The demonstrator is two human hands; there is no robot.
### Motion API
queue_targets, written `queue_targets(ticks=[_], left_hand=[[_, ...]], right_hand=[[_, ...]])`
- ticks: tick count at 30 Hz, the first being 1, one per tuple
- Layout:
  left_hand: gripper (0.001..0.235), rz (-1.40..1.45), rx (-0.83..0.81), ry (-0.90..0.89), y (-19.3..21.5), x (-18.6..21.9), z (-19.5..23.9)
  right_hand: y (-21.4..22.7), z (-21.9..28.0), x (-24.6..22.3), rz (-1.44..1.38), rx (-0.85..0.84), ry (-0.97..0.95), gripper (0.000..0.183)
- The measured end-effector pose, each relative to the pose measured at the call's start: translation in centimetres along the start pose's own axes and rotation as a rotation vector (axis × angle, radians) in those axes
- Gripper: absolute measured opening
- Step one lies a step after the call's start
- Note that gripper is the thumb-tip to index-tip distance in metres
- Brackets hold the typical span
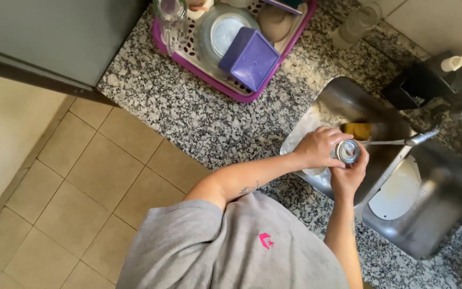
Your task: Washing and rinsing various kitchen items including a colander, kettle, and plates in a double sink.
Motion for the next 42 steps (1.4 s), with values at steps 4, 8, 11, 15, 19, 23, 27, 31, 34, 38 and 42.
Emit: queue_targets(ticks=[4,8,11,15,19,23,27,31,34,38,42], left_hand=[[0.080,0.159,-0.300,0.103,3.5,1.3,0.1],[0.057,0.111,-0.186,0.125,9.8,2.2,-1.5],[0.034,-0.170,-0.005,0.139,15.9,-1.1,-6.1],[0.033,-0.881,-0.211,0.468,23.3,-4.9,-12.7],[0.061,-0.860,-0.169,0.540,24.2,-16.0,-17.3],[0.090,-0.819,-0.325,0.677,23.8,-18.0,-19.4],[0.107,-0.812,-0.497,0.851,23.5,-17.3,-20.6],[0.115,-0.856,-0.526,0.874,22.8,-18.5,-21.0],[0.112,-0.923,-0.494,0.786,23.1,-18.5,-20.8],[0.088,-0.638,-0.090,0.522,26.1,-15.6,-19.7],[0.082,-0.385,0.193,0.318,28.7,-13.4,-17.1]], right_hand=[[-0.2,-0.2,2.0,-0.149,0.073,0.047,0.083],[1.1,-0.1,0.8,-0.014,0.085,-0.063,0.079],[1.7,0.2,0.1,0.195,0.070,-0.128,0.082],[1.6,-0.6,-4.0,0.330,-0.080,-0.193,0.068],[0.7,-1.8,-4.7,0.262,-0.049,-0.167,0.069],[-0.4,-3.8,-6.9,0.203,-0.084,-0.150,0.068],[-1.8,-6.6,-8.6,0.167,-0.127,-0.097,0.068],[-4.4,-9.8,-10.5,0.073,-0.131,-0.013,0.068],[-6.3,-12.2,-12.3,0.059,-0.131,0.055,0.068],[-9.0,-15.0,-15.1,-0.015,-0.126,0.190,0.067],[-12.3,-17.4,-18.6,-0.049,-0.148,0.313,0.070]])
Point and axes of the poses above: each hand's wrist, its own z-axis away from the middle knuckle, its own y-axis out of the back of the hand, x = y × z, the point moved 6 cm from there along -z, towards the middle knuckle, and after that the axes turned 13 degrees about z, right-handed, at the moved point
